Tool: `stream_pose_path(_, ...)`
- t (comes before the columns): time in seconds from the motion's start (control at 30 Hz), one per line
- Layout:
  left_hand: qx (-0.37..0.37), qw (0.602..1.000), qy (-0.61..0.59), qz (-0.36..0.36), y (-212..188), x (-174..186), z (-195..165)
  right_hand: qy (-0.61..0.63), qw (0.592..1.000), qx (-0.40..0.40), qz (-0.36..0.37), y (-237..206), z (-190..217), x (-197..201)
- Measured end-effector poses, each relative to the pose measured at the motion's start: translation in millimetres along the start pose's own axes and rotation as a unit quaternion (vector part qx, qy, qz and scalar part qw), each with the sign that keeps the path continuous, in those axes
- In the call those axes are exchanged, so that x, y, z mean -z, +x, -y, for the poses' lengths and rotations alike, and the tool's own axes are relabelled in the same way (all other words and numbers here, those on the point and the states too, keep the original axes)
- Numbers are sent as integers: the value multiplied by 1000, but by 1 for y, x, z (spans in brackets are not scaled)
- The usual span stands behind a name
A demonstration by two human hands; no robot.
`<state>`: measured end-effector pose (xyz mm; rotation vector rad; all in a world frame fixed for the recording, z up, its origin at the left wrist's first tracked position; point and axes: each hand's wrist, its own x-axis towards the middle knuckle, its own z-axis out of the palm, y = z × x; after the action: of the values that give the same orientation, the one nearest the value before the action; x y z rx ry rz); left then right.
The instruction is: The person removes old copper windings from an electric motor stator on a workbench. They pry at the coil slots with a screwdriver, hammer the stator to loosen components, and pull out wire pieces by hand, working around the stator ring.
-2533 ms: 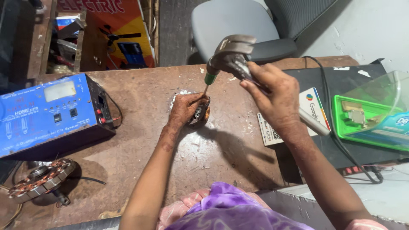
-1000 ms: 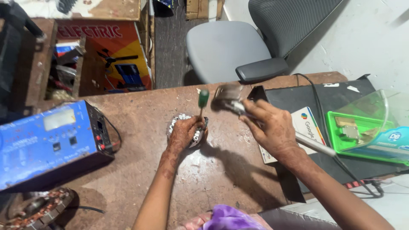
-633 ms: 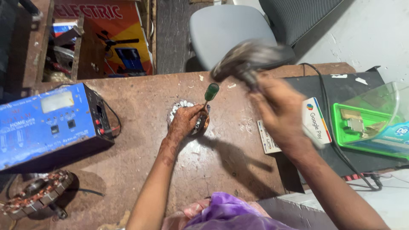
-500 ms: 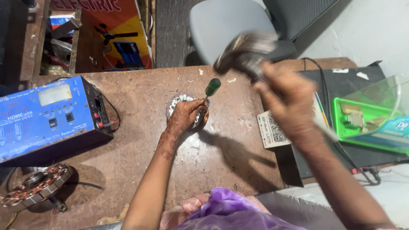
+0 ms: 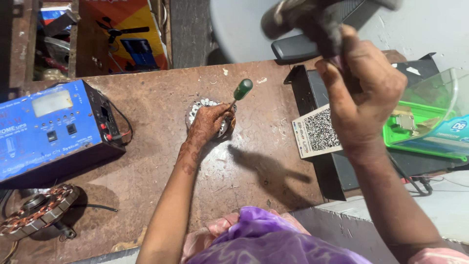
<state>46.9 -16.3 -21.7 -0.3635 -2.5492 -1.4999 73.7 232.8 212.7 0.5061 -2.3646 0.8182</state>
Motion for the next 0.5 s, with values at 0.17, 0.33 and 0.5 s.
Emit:
stream_pose_path(0.17,-72,997,4,-16,-1,2,9,-1,988,53,144,-7,-6,-18)
stream_pose_path(0.33,11,1000,-10,11,1,5,2,53,995,80,29,-9,-30,-3)
stream_pose_path(0.5,23,997,43,53,-2,12,-3,-77,980,114,143,-25,-29,-16)
